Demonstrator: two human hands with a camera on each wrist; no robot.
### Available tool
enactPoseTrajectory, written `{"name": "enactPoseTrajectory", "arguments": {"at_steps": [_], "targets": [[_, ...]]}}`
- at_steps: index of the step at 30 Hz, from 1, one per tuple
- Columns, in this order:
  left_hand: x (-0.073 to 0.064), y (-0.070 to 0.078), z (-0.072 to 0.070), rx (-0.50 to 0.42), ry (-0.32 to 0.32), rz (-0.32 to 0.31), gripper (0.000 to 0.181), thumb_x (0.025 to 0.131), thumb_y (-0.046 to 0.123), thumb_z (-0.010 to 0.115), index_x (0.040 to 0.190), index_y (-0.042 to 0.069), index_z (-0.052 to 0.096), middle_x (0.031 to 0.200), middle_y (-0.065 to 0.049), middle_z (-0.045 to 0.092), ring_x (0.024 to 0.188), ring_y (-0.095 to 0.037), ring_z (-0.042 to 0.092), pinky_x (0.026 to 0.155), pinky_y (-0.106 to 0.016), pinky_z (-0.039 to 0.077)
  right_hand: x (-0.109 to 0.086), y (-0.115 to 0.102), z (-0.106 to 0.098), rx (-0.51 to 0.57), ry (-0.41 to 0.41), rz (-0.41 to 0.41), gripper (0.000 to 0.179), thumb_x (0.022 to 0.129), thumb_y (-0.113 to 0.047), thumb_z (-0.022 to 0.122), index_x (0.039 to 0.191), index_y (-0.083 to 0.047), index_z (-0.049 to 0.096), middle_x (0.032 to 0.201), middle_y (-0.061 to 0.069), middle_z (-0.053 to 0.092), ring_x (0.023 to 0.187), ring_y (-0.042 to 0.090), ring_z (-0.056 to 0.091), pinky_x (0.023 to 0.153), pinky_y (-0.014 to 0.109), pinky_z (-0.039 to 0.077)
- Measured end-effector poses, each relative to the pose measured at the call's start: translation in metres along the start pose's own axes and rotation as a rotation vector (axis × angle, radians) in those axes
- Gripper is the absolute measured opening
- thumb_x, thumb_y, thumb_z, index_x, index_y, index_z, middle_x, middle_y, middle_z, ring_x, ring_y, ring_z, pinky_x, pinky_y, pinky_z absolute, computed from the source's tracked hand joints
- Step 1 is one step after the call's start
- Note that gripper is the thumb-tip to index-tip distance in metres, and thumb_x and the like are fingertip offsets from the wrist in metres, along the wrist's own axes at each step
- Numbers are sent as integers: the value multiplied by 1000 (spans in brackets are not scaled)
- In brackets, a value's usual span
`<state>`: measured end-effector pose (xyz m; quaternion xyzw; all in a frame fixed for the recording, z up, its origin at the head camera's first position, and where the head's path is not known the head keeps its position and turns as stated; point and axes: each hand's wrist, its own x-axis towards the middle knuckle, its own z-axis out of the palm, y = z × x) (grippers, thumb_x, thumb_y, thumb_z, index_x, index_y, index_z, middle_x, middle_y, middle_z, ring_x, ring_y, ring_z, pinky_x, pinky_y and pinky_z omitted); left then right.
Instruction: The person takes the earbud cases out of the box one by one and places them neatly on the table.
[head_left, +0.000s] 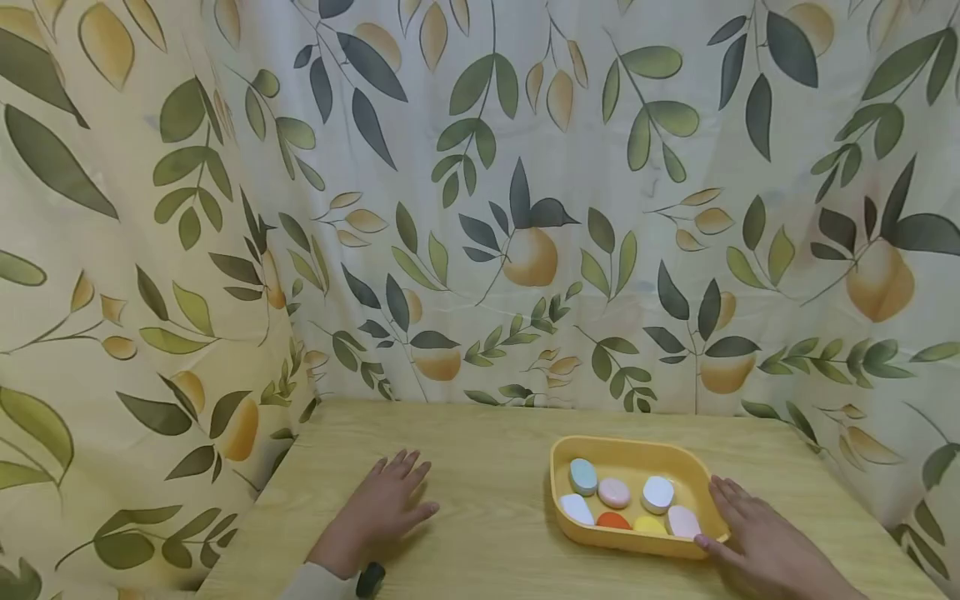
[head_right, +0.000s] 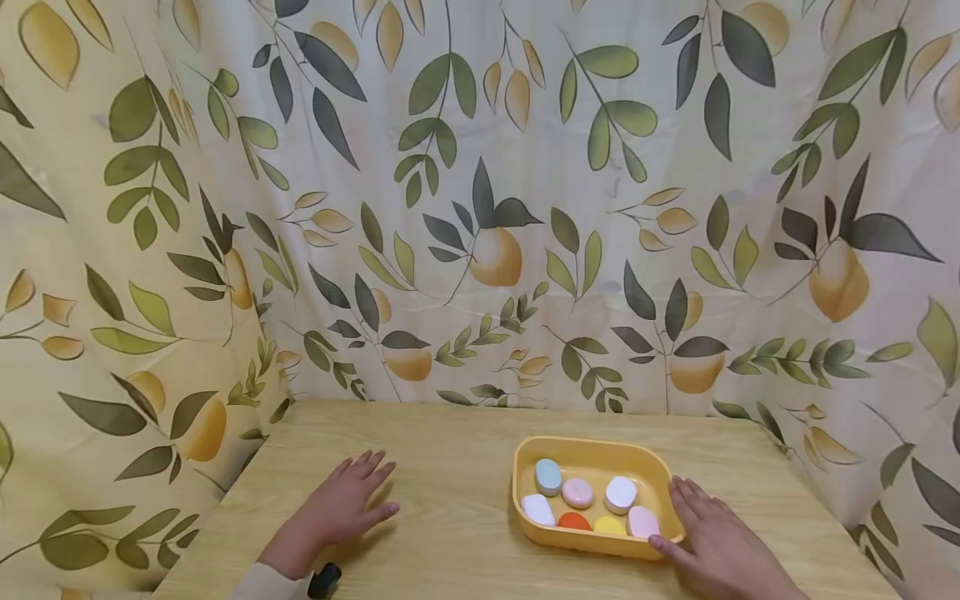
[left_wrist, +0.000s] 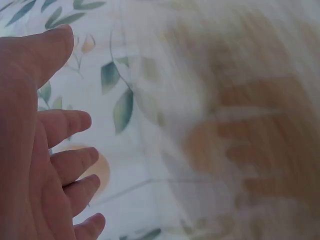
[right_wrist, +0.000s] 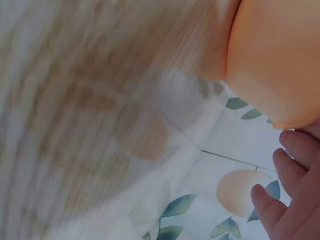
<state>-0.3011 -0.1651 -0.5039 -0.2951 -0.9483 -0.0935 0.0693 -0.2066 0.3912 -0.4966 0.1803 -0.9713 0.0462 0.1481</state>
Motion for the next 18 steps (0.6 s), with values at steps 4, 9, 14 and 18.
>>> {"name": "enactPoseTrajectory", "arguments": {"at_steps": [4,9,14,18], "targets": [[17,12,2,7,-21,30,70,97,59,45,147,10,43,151,-17,36,140,-37,28,111,-59,22,-2,4,-1,-14,11,-28,82,90,-48,65,135,17,43,138,34,43,122,50,45,98,6,-15],[31,28,5,44,-18,54,71,97,63,40,147,13,43,152,-14,36,141,-33,28,112,-56,23,-4,5,-1,-1,-10,-9,83,92,-49,62,138,16,39,141,33,41,125,49,43,99,7,-15],[41,36,3,38,-46,89,72,97,63,37,147,12,43,152,-15,36,140,-34,29,111,-57,24,-2,1,-2,8,-6,8,85,91,-51,62,138,16,39,141,33,41,125,49,43,100,7,-15],[46,41,5,42,-65,97,70,98,63,35,148,14,42,152,-13,35,141,-32,28,112,-55,24,-1,3,-4,24,-2,31,85,89,-51,65,138,16,40,140,33,41,126,49,42,98,7,-15]]}}
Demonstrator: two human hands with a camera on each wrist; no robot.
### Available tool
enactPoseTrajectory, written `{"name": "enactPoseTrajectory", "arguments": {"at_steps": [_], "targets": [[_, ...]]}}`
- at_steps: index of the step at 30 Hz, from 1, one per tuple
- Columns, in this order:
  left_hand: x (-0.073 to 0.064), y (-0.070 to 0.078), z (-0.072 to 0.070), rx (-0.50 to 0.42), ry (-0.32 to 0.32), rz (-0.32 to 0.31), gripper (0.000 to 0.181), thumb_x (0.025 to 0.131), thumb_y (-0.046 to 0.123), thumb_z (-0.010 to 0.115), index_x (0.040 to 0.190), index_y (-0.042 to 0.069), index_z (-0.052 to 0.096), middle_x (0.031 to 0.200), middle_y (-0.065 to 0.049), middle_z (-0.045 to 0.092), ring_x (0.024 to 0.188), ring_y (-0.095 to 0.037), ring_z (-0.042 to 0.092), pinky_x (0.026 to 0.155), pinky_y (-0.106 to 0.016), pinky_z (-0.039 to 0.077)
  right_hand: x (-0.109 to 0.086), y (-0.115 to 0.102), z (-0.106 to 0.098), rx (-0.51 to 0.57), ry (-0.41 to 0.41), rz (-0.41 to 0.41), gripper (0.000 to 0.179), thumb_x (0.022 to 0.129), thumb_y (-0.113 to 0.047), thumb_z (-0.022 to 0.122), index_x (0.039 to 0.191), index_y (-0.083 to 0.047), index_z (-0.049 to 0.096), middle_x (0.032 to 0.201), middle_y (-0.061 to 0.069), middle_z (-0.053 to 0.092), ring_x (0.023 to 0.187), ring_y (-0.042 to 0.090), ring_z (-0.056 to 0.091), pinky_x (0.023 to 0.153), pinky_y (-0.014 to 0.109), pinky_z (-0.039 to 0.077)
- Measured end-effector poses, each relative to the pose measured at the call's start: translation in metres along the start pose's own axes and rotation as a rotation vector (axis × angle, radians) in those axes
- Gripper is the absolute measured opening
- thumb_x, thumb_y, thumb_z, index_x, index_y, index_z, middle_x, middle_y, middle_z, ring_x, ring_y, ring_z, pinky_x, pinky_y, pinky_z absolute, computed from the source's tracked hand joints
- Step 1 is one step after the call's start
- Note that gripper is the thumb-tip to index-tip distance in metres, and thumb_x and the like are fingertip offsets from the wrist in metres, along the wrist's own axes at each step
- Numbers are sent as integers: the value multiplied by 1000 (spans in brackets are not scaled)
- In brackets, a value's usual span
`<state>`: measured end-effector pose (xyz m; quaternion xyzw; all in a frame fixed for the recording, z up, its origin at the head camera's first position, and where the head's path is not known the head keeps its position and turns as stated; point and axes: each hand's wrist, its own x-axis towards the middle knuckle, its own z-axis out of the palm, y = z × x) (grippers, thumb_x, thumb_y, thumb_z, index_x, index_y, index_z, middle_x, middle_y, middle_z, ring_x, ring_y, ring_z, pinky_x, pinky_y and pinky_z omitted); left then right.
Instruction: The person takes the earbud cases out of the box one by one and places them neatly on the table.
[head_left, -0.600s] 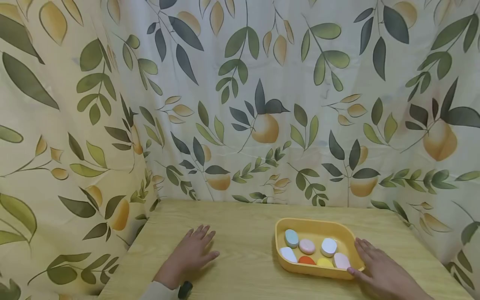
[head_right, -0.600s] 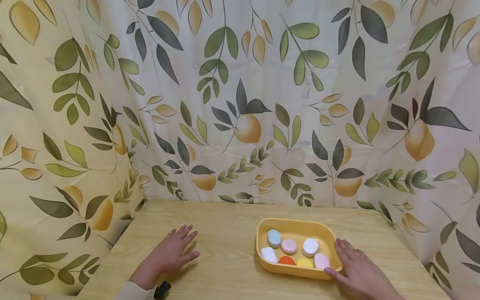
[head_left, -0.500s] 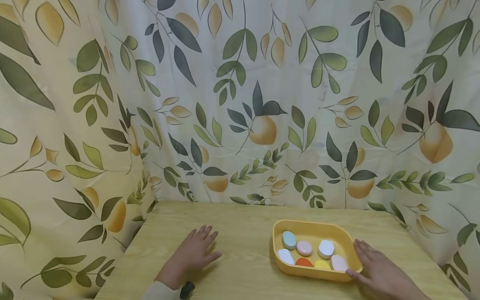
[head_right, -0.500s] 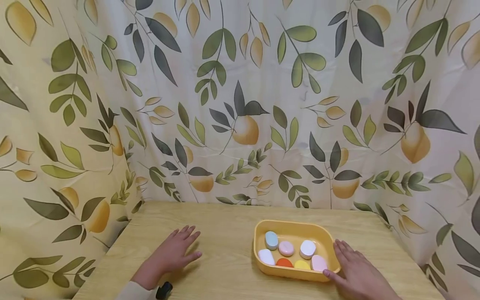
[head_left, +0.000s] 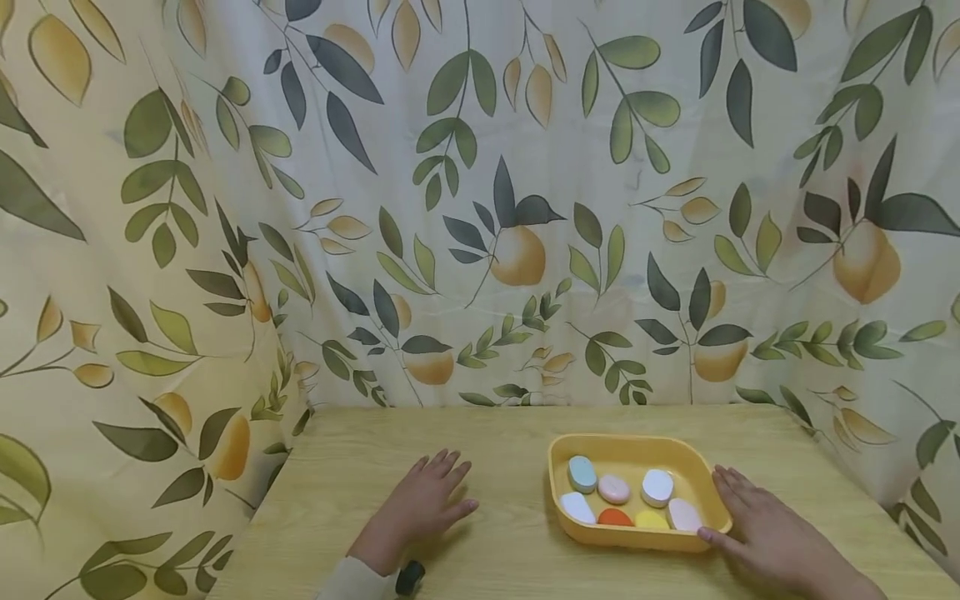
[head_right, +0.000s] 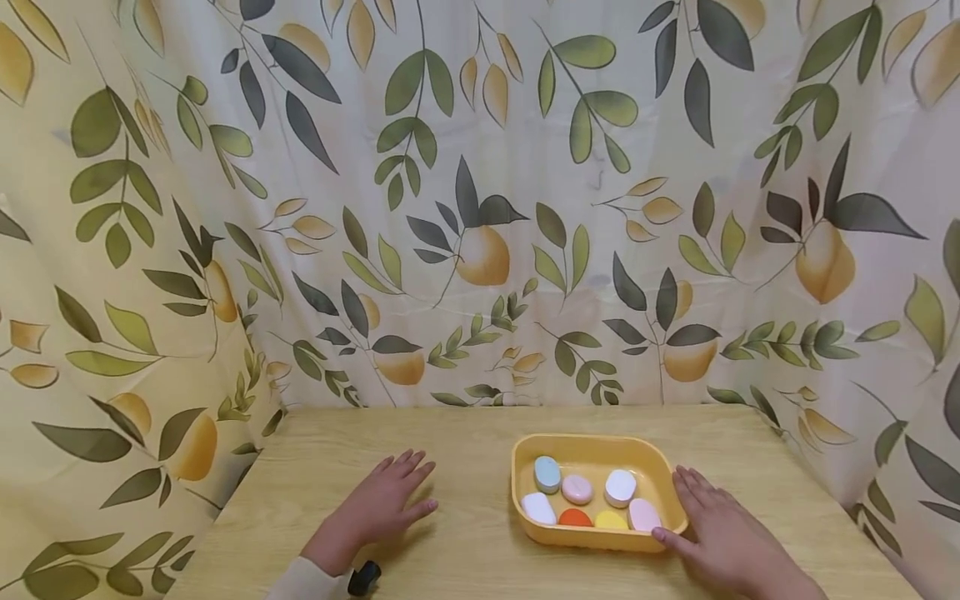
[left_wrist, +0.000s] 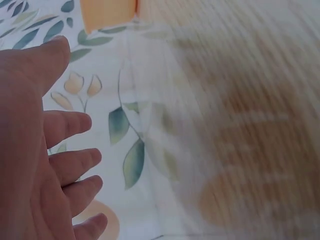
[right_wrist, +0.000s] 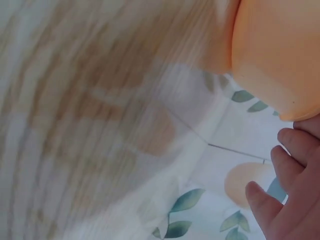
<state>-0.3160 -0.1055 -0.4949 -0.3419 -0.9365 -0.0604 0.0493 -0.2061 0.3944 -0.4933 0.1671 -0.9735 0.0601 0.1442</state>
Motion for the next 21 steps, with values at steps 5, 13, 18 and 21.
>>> {"name": "enactPoseTrajectory", "arguments": {"at_steps": [5,13,18,21], "targets": [[8,4,2,-7,1,21,65,100,58,38,147,14,43,152,-12,37,140,-31,30,112,-53,26,0,-2,-7,23,-41,36,86,90,-53,63,138,15,40,143,31,40,128,49,39,96,5,-15],[13,5,3,-34,-13,50,64,100,57,40,147,14,43,152,-12,37,140,-31,30,111,-53,26,0,-4,-17,26,-98,55,85,87,-53,67,133,16,47,139,31,45,126,52,40,93,2,-15],[13,-4,-5,-26,3,38,61,100,54,43,146,14,45,151,-11,39,140,-30,32,112,-52,27,3,-10,-17,78,-116,94,85,87,-52,67,136,14,45,141,30,43,127,53,37,90,2,-14],[12,-10,-7,-29,3,50,61,100,54,42,145,14,46,150,-11,40,139,-30,33,112,-52,27,3,-15,-18,107,-121,133,85,87,-51,67,138,12,43,143,30,41,128,54,35,89,3,-14]]}}
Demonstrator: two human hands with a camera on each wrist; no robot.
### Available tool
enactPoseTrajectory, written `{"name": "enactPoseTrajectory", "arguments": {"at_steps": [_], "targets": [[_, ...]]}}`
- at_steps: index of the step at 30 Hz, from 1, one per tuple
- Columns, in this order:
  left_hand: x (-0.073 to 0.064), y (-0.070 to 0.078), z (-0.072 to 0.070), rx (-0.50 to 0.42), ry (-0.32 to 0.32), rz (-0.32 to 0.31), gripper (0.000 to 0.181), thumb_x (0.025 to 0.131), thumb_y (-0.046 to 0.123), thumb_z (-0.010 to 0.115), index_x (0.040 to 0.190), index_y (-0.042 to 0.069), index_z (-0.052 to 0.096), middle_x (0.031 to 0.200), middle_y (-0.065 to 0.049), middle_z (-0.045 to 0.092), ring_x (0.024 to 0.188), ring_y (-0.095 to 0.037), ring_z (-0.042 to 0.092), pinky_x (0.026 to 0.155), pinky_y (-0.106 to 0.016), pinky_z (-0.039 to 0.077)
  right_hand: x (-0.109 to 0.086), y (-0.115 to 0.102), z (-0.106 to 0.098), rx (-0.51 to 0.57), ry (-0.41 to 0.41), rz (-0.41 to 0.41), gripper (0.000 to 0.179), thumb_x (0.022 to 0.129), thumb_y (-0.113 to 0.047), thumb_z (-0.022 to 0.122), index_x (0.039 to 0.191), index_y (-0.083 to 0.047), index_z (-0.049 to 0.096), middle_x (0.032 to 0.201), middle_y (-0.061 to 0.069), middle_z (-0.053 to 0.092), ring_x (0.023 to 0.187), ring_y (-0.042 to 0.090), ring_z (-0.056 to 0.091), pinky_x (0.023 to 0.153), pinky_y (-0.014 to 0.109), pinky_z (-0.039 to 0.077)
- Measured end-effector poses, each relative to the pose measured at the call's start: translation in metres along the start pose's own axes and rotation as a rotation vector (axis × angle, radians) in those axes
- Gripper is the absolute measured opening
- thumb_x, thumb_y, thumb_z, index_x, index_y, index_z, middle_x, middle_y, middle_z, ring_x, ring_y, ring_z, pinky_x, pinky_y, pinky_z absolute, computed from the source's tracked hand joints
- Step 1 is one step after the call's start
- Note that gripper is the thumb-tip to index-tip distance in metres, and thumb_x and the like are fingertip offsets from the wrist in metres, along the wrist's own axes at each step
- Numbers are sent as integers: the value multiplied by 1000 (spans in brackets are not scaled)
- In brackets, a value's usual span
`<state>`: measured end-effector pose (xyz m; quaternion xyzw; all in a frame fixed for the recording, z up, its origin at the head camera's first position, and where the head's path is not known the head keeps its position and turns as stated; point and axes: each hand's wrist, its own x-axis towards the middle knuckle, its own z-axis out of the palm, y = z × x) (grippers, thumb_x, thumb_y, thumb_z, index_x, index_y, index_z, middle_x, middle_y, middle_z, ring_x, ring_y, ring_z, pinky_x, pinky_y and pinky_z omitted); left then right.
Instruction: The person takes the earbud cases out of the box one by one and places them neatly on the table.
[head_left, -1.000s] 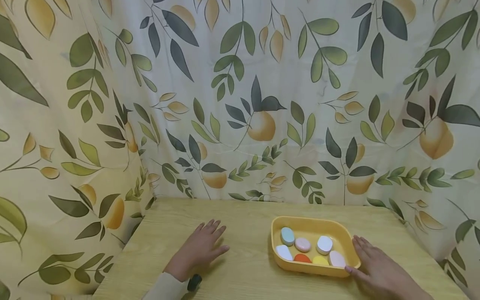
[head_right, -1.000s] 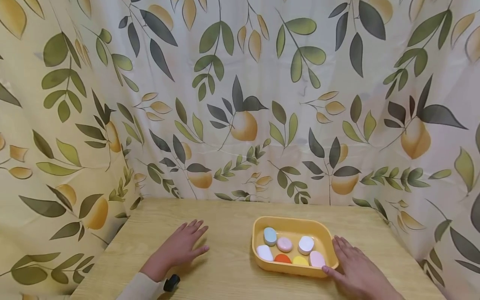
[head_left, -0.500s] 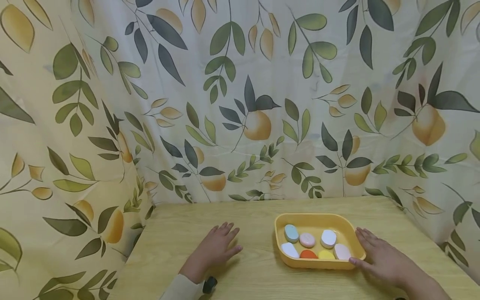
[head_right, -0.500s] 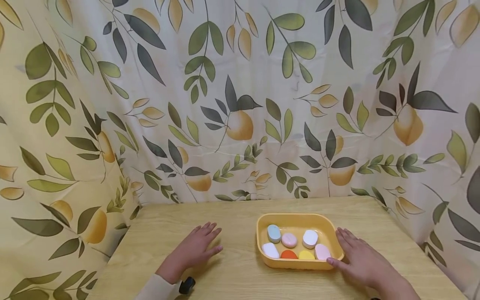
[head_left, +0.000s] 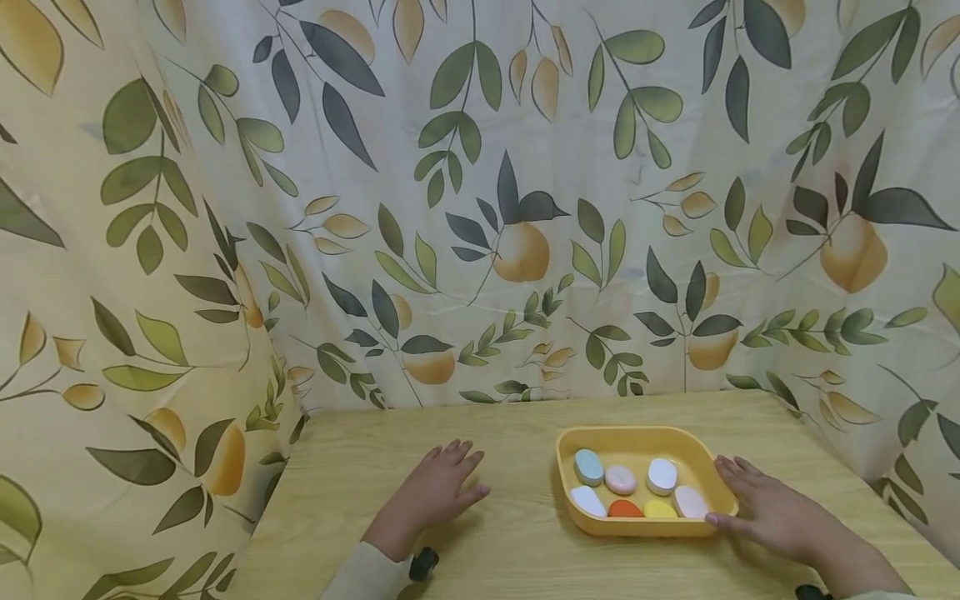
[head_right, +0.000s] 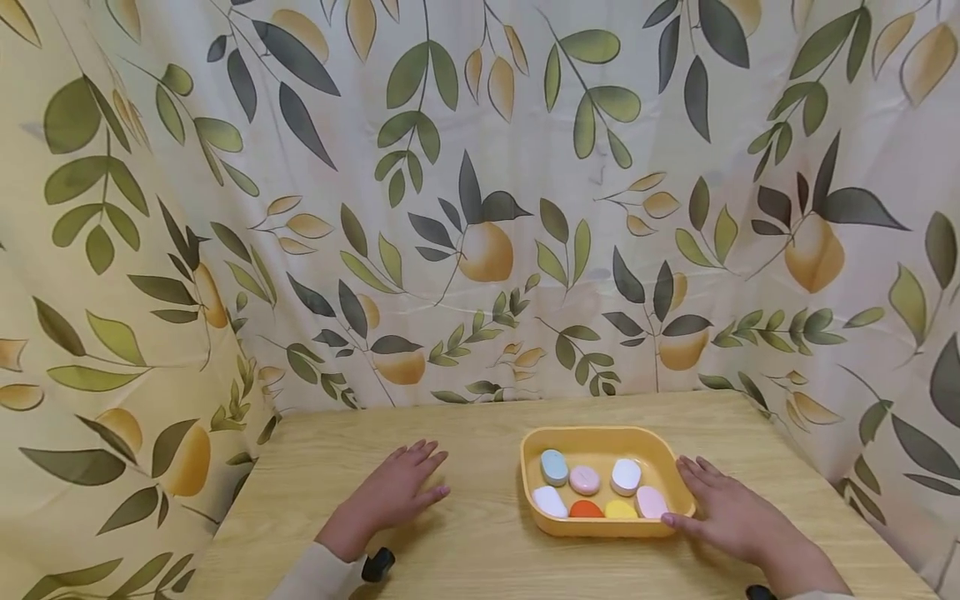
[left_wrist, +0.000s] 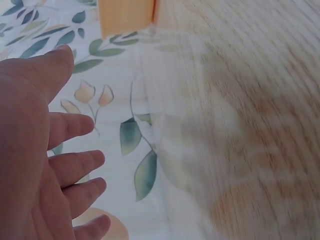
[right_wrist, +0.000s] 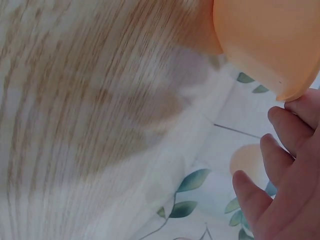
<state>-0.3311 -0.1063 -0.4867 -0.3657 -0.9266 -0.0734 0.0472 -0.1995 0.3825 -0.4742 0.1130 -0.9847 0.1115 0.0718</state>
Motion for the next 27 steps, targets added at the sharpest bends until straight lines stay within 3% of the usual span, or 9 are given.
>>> {"name": "enactPoseTrajectory", "arguments": {"at_steps": [6,14,18,23,25,27], "targets": [[-7,5,5,-25,-35,-27,63,100,57,40,145,13,46,150,-11,40,139,-30,33,112,-51,27,0,3,2,24,-9,-18,85,87,-50,67,139,12,42,143,30,39,129,55,34,90,3,-14],[1,23,4,-8,55,0,61,100,53,45,141,9,51,144,-10,47,133,-27,42,107,-44,36,-1,10,1,-105,32,-100,83,90,-52,63,138,13,43,144,30,39,131,50,35,98,8,-17],[9,33,8,17,54,26,62,99,54,46,138,6,53,141,-10,51,128,-26,48,104,-41,41,-7,13,1,-156,44,-114,83,93,-51,58,143,12,35,147,30,34,140,43,24,101,14,-19],[20,42,11,59,37,72,59,99,51,49,137,6,54,138,-9,54,127,-22,49,104,-38,41,-10,12,6,-151,78,-128,83,97,-47,54,149,9,22,150,30,29,146,25,-1,105,16,-18],[23,46,11,60,31,86,57,99,49,51,137,7,55,137,-8,54,126,-21,50,104,-37,42,-8,10,7,-129,87,-129,83,97,-47,55,149,9,23,150,30,29,146,21,-4,104,14,-17],[26,50,10,49,32,92,54,99,46,53,136,7,56,137,-8,55,126,-21,50,103,-36,42,-4,9,9,-102,85,-127,82,97,-47,55,147,10,26,149,31,30,146,26,-1,103,12,-16]]}}
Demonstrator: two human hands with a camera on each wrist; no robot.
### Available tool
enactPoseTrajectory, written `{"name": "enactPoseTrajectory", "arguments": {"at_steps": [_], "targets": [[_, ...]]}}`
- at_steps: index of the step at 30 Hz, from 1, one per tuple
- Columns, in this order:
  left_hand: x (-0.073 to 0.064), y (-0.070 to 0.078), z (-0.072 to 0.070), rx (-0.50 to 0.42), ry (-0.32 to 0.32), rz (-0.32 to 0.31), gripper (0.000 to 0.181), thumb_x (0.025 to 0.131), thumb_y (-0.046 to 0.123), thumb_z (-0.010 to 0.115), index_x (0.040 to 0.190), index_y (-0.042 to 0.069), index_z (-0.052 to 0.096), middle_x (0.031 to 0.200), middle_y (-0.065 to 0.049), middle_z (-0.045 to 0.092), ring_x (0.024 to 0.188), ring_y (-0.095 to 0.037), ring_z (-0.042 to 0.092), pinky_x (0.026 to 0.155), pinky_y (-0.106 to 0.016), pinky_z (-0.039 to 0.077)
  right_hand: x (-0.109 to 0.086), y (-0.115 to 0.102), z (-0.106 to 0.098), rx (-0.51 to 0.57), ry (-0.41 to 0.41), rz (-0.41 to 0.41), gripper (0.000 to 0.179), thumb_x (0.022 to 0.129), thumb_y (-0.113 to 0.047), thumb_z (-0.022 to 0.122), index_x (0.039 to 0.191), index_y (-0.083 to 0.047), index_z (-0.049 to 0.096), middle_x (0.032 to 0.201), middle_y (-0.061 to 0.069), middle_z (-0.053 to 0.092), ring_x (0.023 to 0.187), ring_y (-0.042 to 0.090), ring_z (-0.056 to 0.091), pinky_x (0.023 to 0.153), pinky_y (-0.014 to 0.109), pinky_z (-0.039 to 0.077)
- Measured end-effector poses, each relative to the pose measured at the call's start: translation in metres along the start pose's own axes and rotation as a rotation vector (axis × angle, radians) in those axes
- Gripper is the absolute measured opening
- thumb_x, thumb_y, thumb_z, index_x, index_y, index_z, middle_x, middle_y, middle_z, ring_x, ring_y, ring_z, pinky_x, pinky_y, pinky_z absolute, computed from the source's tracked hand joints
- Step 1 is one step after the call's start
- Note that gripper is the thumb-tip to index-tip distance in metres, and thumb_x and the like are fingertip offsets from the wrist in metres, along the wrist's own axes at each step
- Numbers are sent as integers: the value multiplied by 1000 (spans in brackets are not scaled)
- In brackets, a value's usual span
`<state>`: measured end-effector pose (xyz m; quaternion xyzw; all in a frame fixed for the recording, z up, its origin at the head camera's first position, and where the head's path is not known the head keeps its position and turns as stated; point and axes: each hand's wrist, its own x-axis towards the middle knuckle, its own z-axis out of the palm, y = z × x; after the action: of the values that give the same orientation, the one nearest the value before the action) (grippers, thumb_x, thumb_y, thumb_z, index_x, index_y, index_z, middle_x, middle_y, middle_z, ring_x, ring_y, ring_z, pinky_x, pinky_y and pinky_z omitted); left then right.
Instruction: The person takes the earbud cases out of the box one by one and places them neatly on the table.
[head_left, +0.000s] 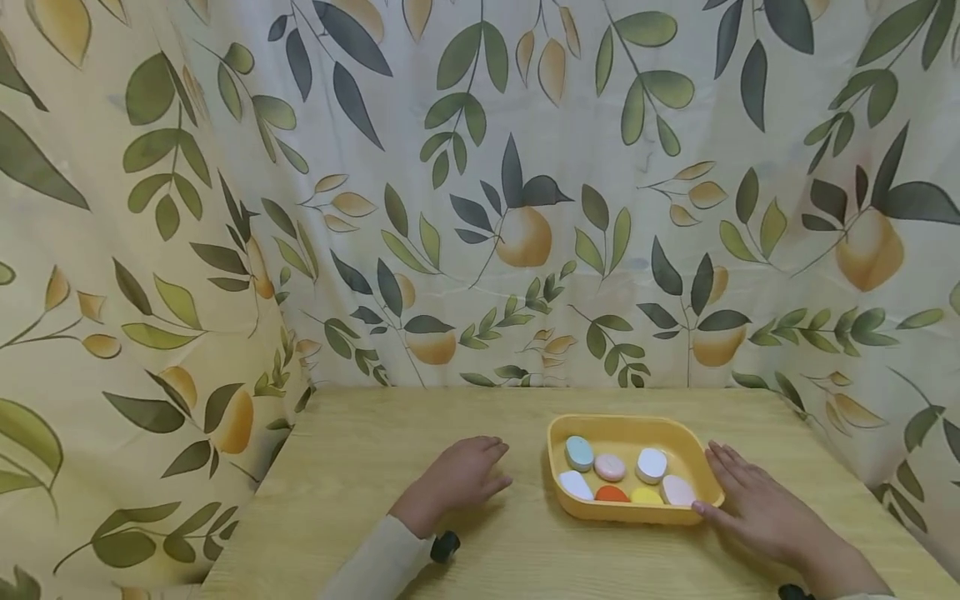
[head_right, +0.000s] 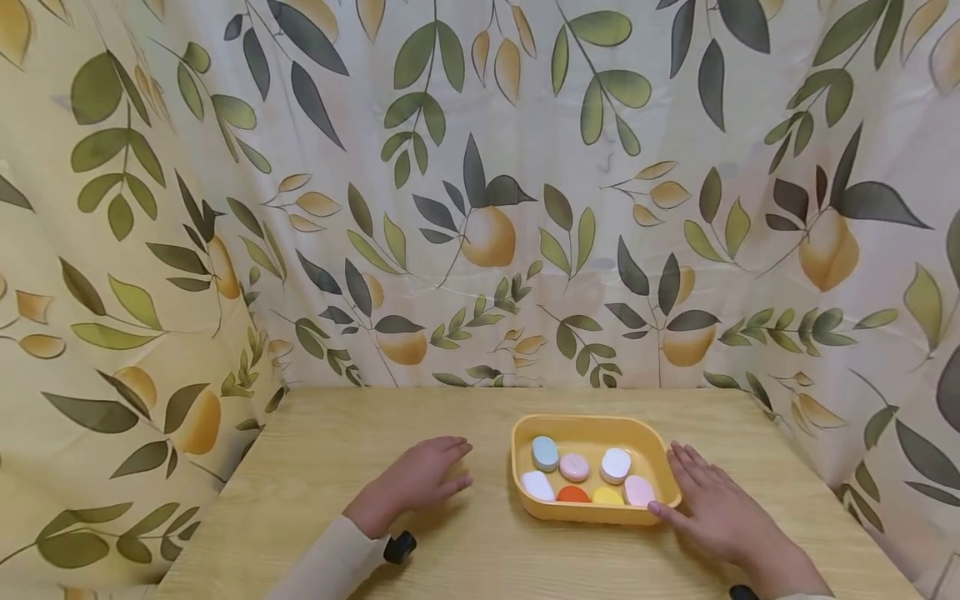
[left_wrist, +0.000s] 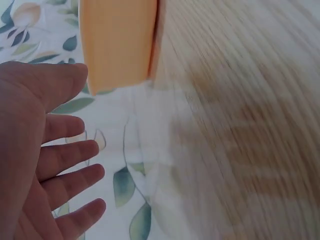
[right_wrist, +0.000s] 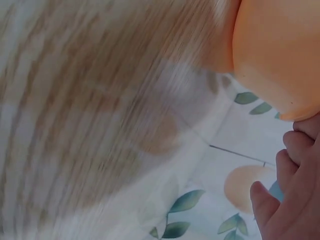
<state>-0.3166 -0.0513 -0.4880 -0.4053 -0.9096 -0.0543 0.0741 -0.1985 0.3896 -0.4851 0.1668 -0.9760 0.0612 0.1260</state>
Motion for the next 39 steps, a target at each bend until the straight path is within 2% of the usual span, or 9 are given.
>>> {"name": "enactPoseTrajectory", "arguments": {"at_steps": [5,10,14,18,19,22,25,33,39], "targets": [[14,3,-2,-8,37,42,46,97,40,58,130,9,61,131,-5,60,120,-18,55,100,-32,45,11,1,1,33,-19,17,83,96,-49,56,144,13,31,148,32,31,142,42,17,101,10,-16],[30,16,4,-7,53,106,40,98,39,57,125,11,65,122,1,64,114,-12,58,96,-27,47,8,9,-3,40,-40,31,85,93,-50,60,141,15,36,145,34,34,137,48,25,98,8,-17],[32,26,8,-30,82,134,34,98,37,56,120,13,68,116,4,66,108,-8,60,91,-24,49,0,11,-1,96,-53,59,85,91,-49,63,140,15,36,144,35,35,135,51,26,96,6,-16],[39,34,7,-93,137,115,30,99,35,56,116,15,70,110,7,67,100,-3,61,85,-20,50,-5,13,2,83,-34,52,82,92,-47,63,141,14,37,144,33,37,137,48,25,96,5,-16],[43,36,6,-111,146,110,29,99,34,55,116,16,70,109,8,68,97,-2,61,82,-18,50,-5,14,3,61,-23,42,82,92,-47,63,141,14,38,144,33,37,141,44,18,98,6,-16],[55,44,0,-191,142,83,28,99,32,56,116,15,70,106,9,67,89,2,59,75,-14,48,-6,18,4,-14,22,1,83,91,-48,63,142,12,38,145,30,38,145,20,-4,101,8,-15],[67,51,-8,-248,130,72,26,98,28,58,116,13,70,104,8,67,84,3,57,71,-11,46,-5,21,5,-56,61,-35,83,91,-48,64,142,11,38,145,28,39,134,-6,-14,104,10,-14],[101,68,-13,-251,90,79,25,97,23,59,116,12,70,101,8,69,82,5,58,70,-10,46,-2,23,6,-59,92,-54,79,90,-47,65,140,11,42,142,28,43,134,-7,-13,104,10,-13],[113,69,-10,-222,-14,-80,35,94,34,63,122,14,66,102,8,68,88,1,59,75,-15,48,7,17,10,-35,75,-47,79,90,-49,64,139,11,43,142,27,43,144,14,2,103,9,-13]]}}
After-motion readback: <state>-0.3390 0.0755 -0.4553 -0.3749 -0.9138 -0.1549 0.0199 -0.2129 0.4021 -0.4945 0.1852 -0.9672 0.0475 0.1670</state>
